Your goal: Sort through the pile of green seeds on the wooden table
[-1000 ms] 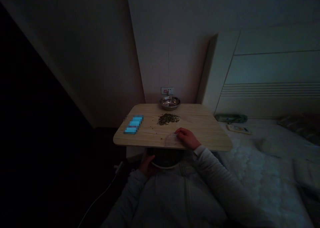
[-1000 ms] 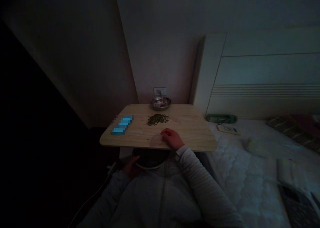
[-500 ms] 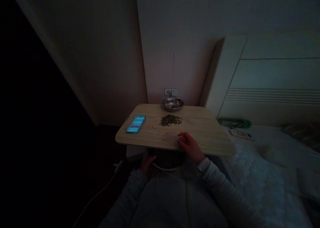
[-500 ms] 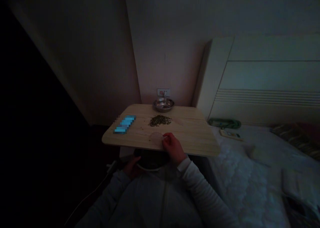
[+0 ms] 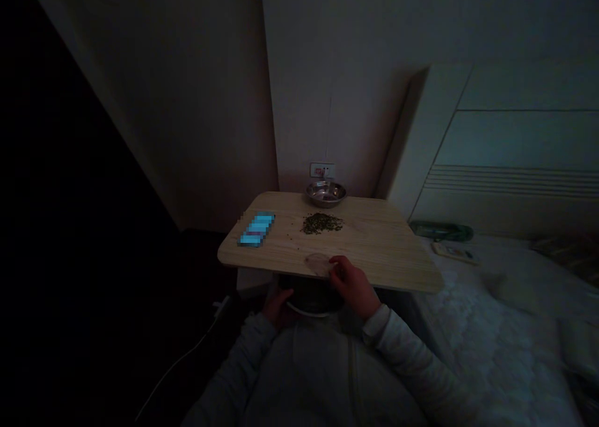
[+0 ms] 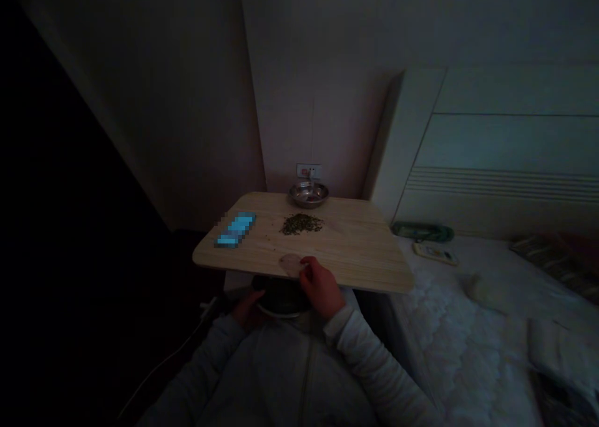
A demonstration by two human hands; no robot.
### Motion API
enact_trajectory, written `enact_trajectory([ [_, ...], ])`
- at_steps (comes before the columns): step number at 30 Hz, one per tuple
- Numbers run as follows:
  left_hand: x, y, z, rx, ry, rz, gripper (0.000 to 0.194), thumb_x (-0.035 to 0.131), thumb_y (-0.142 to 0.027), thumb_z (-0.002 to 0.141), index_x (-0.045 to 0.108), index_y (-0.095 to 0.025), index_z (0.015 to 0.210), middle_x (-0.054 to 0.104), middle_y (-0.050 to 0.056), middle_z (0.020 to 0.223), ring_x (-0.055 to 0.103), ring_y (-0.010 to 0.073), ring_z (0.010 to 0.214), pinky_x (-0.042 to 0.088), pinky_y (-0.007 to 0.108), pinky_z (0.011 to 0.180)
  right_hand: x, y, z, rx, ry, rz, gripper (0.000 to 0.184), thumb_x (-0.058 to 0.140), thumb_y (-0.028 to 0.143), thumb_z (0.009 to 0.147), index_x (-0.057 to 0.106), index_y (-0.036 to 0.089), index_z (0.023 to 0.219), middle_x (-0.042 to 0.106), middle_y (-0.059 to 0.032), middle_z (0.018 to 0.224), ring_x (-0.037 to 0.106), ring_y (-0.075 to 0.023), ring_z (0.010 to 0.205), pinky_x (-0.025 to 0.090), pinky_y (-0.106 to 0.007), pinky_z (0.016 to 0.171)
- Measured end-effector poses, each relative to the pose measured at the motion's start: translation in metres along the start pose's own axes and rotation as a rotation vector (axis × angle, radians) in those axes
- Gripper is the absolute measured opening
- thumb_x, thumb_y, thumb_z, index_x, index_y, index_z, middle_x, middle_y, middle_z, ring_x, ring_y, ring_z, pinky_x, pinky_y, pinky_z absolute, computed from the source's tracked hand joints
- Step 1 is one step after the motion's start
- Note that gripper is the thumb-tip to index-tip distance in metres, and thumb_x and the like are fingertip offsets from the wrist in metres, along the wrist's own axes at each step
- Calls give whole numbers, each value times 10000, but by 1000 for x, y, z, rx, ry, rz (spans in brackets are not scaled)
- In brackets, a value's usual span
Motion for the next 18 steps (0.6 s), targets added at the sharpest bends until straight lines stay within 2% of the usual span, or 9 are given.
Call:
enact_trajectory([
  [5,2,-1,-7,-49,-40,-2,197,650,-178,753,632,-169,948,743,92,885,664,297,1050,550,422,855,-7,-4,-1,19,-32,-16,202,496,212,791,566,187,979,578,23,602,553,-146,548,386,-242,539],
  [10,9,-7,-15,-25,-65,-3,151,606,-141,781,626,-163,929,737,76,822,683,265,1000,567,365,805,-9,-6,-1,22,-35,-7,199,489,216,787,558,185,972,592,21,612,561,-145,557,393,-242,548],
  [14,11,-8,-19,-49,-92,28,135,598,-168,795,625,-162,927,744,90,884,679,285,1014,573,402,804,-11,-6,-1,48,-25,-15,210,489,225,781,549,184,979,590,15,616,563,-154,566,401,-255,567],
  [18,13,-9,-21,-55,-66,33,138,624,-173,768,639,-152,903,745,116,922,658,312,1061,564,429,837,-10,-2,0,24,-27,-47,204,479,219,790,550,197,980,594,13,628,556,-157,574,395,-261,581],
])
Point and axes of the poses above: each hand's wrist, its own z-axis towards the middle knuckle, its own x-axis out of the palm, y = z × x, the point moved 6 cm from there along z, towards the middle knuckle
